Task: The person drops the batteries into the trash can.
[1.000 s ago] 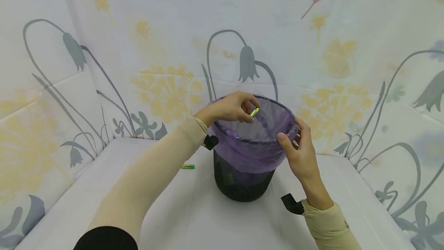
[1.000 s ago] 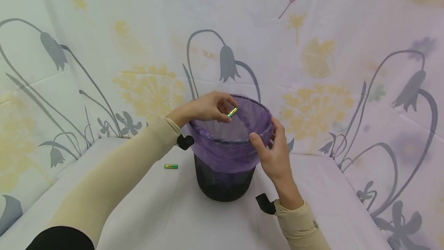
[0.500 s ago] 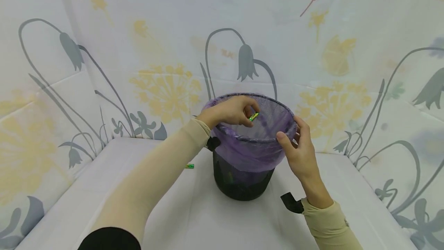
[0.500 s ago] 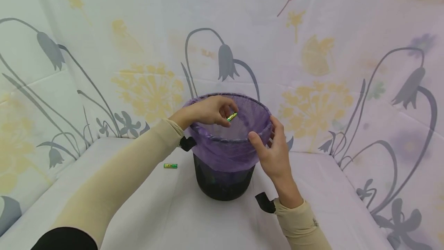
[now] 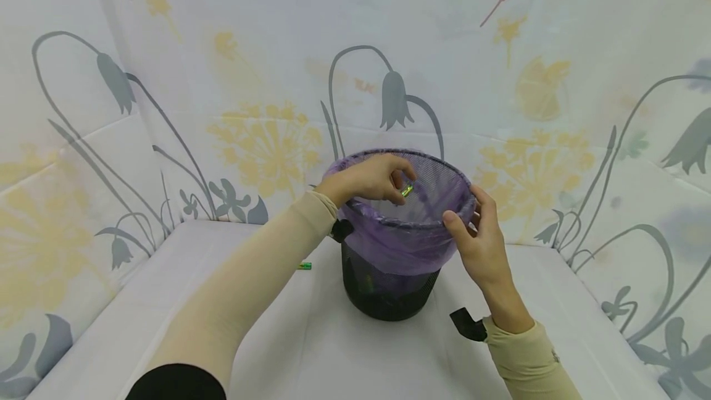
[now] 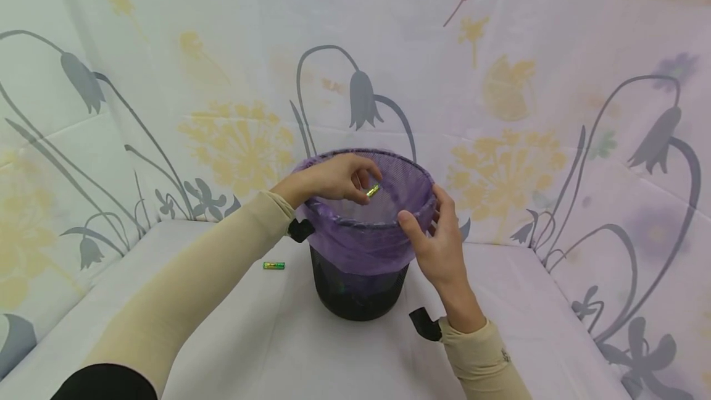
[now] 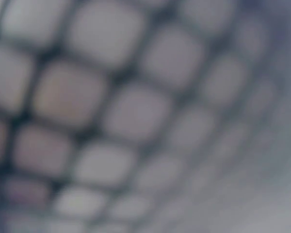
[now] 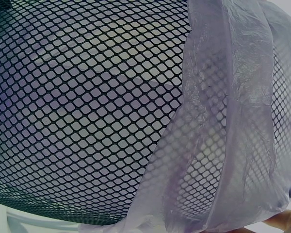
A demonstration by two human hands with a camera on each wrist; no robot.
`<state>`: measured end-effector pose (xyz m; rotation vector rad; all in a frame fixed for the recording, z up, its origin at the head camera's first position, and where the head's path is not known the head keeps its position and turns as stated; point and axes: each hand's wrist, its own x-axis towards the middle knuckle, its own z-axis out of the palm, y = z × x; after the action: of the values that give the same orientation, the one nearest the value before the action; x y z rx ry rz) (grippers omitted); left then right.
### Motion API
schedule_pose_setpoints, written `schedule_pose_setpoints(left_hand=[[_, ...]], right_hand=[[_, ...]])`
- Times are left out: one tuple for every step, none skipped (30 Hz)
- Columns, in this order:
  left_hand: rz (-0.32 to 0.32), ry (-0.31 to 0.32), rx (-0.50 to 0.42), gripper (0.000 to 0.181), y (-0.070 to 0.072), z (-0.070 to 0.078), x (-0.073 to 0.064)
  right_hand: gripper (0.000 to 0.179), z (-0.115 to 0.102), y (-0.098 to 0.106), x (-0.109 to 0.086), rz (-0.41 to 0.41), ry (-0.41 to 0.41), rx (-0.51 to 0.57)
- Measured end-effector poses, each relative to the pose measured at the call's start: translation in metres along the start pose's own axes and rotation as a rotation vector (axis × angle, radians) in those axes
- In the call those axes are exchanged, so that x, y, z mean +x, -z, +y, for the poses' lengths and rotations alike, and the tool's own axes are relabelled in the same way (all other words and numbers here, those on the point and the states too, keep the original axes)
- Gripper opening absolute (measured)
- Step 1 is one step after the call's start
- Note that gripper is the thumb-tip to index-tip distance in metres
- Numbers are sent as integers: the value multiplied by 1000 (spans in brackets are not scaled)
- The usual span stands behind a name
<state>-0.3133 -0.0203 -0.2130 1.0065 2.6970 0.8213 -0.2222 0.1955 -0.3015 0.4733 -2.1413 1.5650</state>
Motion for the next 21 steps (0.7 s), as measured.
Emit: schedule_pose_setpoints(left_hand=[[2, -1, 1, 47, 0, 0, 0], [5, -2, 4, 47, 0, 0, 0], [6, -3, 7, 48, 0, 0, 0], [6, -3, 8, 47, 0, 0, 0], [5, -2, 9, 47, 0, -1, 0], [4, 0, 7, 47, -1, -1, 0], [2, 1, 7, 47, 0, 0, -1], [1, 2, 6, 46, 0, 0, -1], [0, 3, 8, 46, 0, 0, -1], [-1, 4, 9, 46, 0, 0, -1], [-1, 2, 11, 46, 0, 0, 0], [2, -1, 14, 45, 0, 0, 0], [6, -4, 19, 44, 0, 0, 0], [13, -12, 21, 43, 0, 0, 1], [22, -22, 20, 42, 0, 0, 1], [35, -31, 16, 41, 1, 0, 1], [48, -42, 9, 39, 2, 0, 0], [65, -54, 4, 38, 3, 0, 0], [82, -66, -4, 38, 4, 0, -1], [98, -77, -11, 37, 6, -1, -2], [114, -87, -16, 37, 7, -1, -3]], right_hand=[[65, 0, 0, 0, -1, 1, 0], [65, 0, 0, 0, -1, 2, -1], [65, 0, 0, 0, -1, 2, 0], [65, 0, 0, 0, -2, 2, 2], [65, 0, 0, 0, -3, 1, 1], [65, 0, 0, 0, -4, 0, 1], [65, 0, 0, 0, -5, -1, 3], [65, 0, 0, 0, -6, -3, 4], [65, 0, 0, 0, -7, -3, 4], [65, 0, 0, -1, -7, -4, 3], [65, 0, 0, -1, -7, -4, 2], [66, 0, 0, -1, -7, -3, 1], [66, -1, 0, -1, -6, -2, 0], [66, -1, 0, 0, -5, -2, -2], [66, -1, 0, 0, -5, -2, -3], [66, 0, 0, 0, -5, -2, -4], [66, 0, 0, 0, -4, -3, -4], [66, 0, 0, 0, -5, -4, -4], [66, 0, 0, 0, -4, -4, -4], [66, 0, 0, 0, -4, -5, -4], [66, 0, 0, 0, -4, -6, -5]])
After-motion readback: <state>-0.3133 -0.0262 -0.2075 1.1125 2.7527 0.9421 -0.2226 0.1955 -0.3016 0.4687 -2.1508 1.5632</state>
